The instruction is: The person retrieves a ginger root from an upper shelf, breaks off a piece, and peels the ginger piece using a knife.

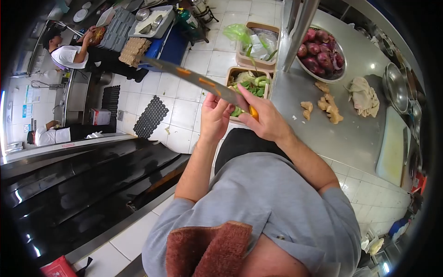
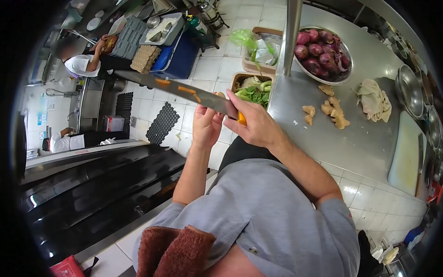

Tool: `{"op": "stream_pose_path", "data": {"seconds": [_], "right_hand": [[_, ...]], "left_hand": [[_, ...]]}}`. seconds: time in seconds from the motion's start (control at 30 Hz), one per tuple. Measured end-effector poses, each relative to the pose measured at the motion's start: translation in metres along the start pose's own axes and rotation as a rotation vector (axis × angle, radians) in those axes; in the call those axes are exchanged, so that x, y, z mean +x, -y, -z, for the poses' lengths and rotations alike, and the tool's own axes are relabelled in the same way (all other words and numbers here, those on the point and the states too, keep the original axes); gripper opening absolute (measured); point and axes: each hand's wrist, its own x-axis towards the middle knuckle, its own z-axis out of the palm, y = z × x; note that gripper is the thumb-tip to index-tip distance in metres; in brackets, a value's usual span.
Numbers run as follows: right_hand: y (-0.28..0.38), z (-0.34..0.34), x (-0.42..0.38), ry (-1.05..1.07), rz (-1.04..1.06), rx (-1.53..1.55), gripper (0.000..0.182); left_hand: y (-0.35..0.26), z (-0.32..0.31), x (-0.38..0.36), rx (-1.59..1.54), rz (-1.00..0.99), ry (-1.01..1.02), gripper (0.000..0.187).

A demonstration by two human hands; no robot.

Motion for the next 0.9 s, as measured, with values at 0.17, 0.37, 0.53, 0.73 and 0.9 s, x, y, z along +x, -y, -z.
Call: {"op": "stream_pose_path", "data": {"seconds": [0.17, 0.37, 0.53, 0.73, 0.9], "right_hand": [[-0.006, -0.007, 0.018, 0.088, -0.116, 0.007, 0.062], [0.001, -0.016, 0.039, 0.072, -0.231, -0.063, 0.056], [-0.005, -0.035, 0.048, -0.035, -0.248, -0.069, 0.054], [-0.013, -0.047, 0.056, -0.088, -0.449, -0.069, 0.046], [-0.032, -0.041, 0.049, -0.219, -0.452, -0.014, 0.048]], "left_hand": [[-0.003, 0.015, 0.015, -0.085, -0.03, -0.039, 0.035], [-0.015, 0.041, 0.047, 0.172, -0.086, -0.038, 0.029], [-0.021, 0.049, 0.058, 0.376, -0.135, -0.002, 0.027], [-0.017, 0.055, 0.062, 0.535, -0.191, 0.073, 0.023], [-0.007, 0.046, 0.055, 0.498, -0.229, 0.163, 0.024]]}}
